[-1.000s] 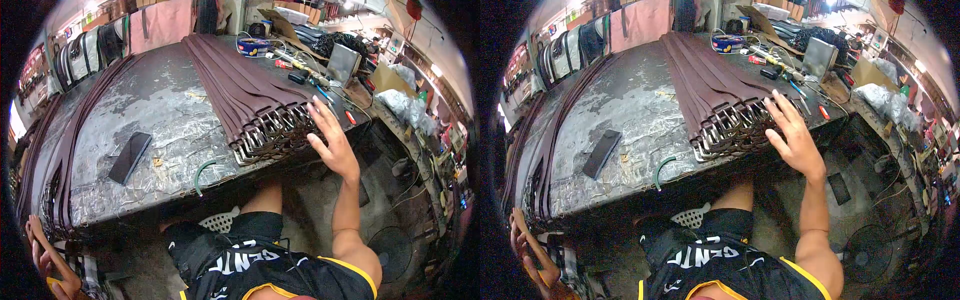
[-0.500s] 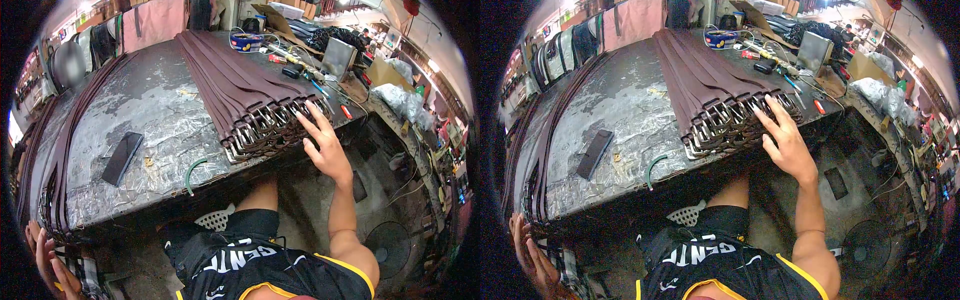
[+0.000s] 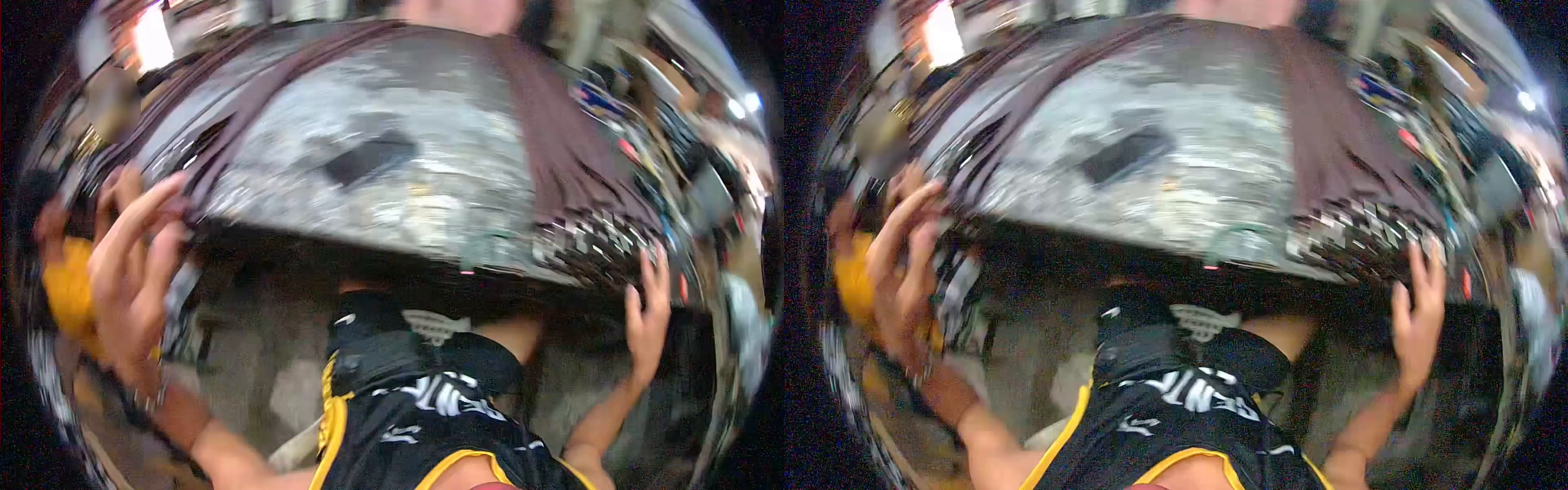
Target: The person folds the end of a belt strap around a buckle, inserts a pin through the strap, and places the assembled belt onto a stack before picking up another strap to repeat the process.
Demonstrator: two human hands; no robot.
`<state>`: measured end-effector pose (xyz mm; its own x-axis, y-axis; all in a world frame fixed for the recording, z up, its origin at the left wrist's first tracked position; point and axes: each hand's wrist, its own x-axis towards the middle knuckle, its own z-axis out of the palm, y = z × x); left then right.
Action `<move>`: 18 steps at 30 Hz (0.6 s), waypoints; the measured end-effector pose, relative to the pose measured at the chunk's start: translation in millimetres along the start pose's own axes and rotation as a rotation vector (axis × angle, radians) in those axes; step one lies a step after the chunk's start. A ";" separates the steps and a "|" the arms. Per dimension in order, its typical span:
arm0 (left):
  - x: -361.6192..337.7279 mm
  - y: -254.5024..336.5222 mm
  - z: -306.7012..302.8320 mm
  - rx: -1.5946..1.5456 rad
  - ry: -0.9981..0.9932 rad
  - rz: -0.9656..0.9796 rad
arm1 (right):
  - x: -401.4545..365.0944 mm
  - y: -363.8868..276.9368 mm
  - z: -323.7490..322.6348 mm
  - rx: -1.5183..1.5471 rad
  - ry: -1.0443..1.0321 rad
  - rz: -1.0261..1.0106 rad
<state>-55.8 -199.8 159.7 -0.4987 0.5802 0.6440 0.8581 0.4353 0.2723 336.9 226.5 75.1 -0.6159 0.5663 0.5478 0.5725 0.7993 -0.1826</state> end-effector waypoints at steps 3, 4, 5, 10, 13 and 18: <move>10.4 -14.1 13.4 -0.047 0.006 -0.046 | 0.1 4.0 1.2 -0.040 -0.024 -0.023; 14.1 -35.4 17.8 -0.035 -0.022 -0.038 | 0.4 0.5 0.5 -0.037 -0.007 -0.049; 18.6 -51.3 20.0 -0.026 -0.116 -0.099 | -0.2 -0.6 -1.7 -0.041 0.014 -0.067; 26.2 -176.3 71.6 0.177 -0.044 -0.190 | -3.5 -9.7 -21.6 -0.153 0.089 -0.068; 22.1 -207.2 92.7 0.439 -0.024 -0.478 | 0.2 -18.1 -29.8 -0.122 0.132 -0.071; 9.0 -253.4 103.0 0.466 -0.043 -0.563 | 6.6 -20.0 -35.2 -0.125 0.171 -0.110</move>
<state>-290.4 -233.9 22.9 -0.8614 0.2042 0.4652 0.3337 0.9178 0.2152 340.4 207.1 111.2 -0.5836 0.4268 0.6908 0.5766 0.8168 -0.0175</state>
